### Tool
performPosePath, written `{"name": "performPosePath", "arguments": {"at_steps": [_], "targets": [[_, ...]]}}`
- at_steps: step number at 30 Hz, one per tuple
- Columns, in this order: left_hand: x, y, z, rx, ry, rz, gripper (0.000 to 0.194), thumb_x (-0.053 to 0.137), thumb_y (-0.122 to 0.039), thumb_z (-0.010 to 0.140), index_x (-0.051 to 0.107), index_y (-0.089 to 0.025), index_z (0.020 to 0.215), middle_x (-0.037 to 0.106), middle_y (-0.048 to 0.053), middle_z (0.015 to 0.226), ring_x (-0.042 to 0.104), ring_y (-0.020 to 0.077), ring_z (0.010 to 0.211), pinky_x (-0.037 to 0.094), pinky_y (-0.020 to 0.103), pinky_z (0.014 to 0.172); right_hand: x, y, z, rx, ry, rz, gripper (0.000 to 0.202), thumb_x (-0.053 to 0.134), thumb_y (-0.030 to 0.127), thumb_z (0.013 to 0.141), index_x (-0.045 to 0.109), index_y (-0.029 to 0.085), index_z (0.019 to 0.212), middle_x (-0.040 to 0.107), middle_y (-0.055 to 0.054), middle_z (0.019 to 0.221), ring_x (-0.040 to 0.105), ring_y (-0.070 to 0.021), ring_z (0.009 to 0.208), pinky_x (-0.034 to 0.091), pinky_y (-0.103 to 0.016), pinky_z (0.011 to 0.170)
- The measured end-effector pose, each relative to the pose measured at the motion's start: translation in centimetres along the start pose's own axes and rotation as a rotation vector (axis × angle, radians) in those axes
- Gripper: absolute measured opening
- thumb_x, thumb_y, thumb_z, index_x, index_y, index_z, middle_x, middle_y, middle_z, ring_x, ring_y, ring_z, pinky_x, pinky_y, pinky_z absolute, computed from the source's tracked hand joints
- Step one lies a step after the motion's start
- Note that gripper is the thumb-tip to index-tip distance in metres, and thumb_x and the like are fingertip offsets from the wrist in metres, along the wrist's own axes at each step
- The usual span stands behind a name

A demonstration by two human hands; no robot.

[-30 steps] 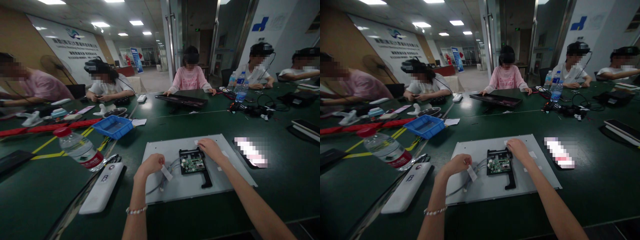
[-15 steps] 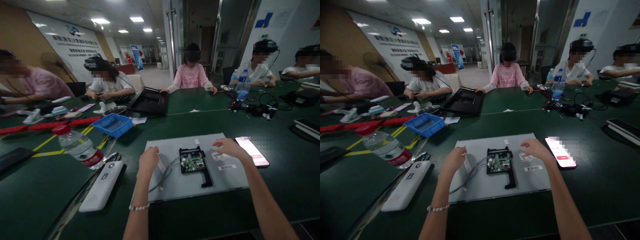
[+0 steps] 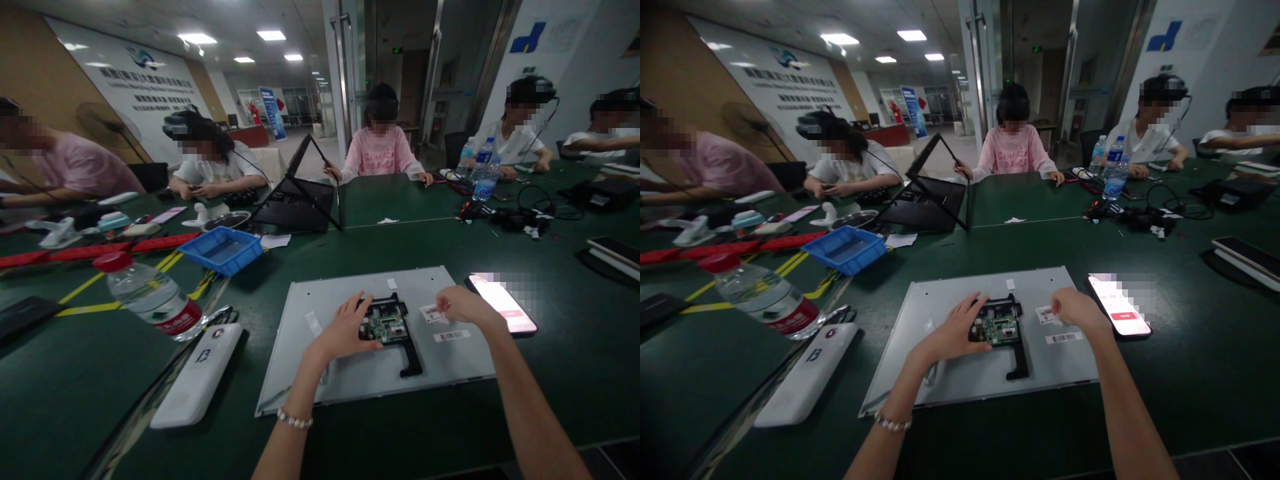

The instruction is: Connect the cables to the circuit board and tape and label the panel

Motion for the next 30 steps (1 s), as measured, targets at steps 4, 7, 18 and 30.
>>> {"name": "performPosePath", "arguments": {"at_steps": [4,7,18,30], "targets": [[0.6,0.5,0.2,-0.003,0.038,-0.059,0.105,0.065,-0.057,0.067,0.001,-0.024,0.144,0.004,0.01,0.151,0.012,0.0321,0.137,0.02,0.046,0.11,-1.0,0.5,0.3,-0.033,-0.099,0.001,0.02,0.054,0.009,0.067,0.068,0.019,0.078,0.066,-0.005,0.081,0.061,-0.017,0.078,0.043,-0.026,0.069],[0.6,0.8,0.2,-0.007,0.028,-0.09,0.107,0.065,-0.057,0.066,-0.001,-0.024,0.144,0.001,0.009,0.152,0.012,0.0322,0.137,0.021,0.045,0.11,-2.1,2.7,0.4,-0.165,-0.274,0.034,0.025,0.054,0.017,0.075,0.065,0.018,0.097,0.064,-0.008,0.1,0.059,-0.0198,0.094,0.042,-0.03,0.082],[1.1,1.2,0.3,0.01,0.004,-0.094,0.107,0.065,-0.057,0.067,0.001,-0.022,0.144,0.003,0.012,0.151,0.011,0.0323,0.137,0.021,0.046,0.11,-0.8,8.9,3.1,-0.419,-0.362,-0.03,0.029,0.054,0.017,0.081,0.061,0.019,0.109,0.062,-0.006,0.11,0.054,-0.0186,0.105,0.039,-0.029,0.091],[-4.6,1.2,-0.5,-0.069,-0.358,0.038,0.059,0.042,-0.046,0.089,0.025,-0.022,0.14,0.035,0.008,0.142,0.032,0.0233,0.13,0.028,0.04,0.107,-2.3,9.1,2.9,-0.279,-0.549,-0.215,0.023,0.043,0.019,0.09,0.064,0.018,0.1,0.065,-0.008,0.1,0.056,-0.0191,0.096,0.038,-0.028,0.085]]}}
Point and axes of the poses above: each hand's wrist, its own z-axis towards the middle knuckle, its own x-axis out of the palm, y = z × x, the point moved 7 cm from there along z, towards the middle knuckle
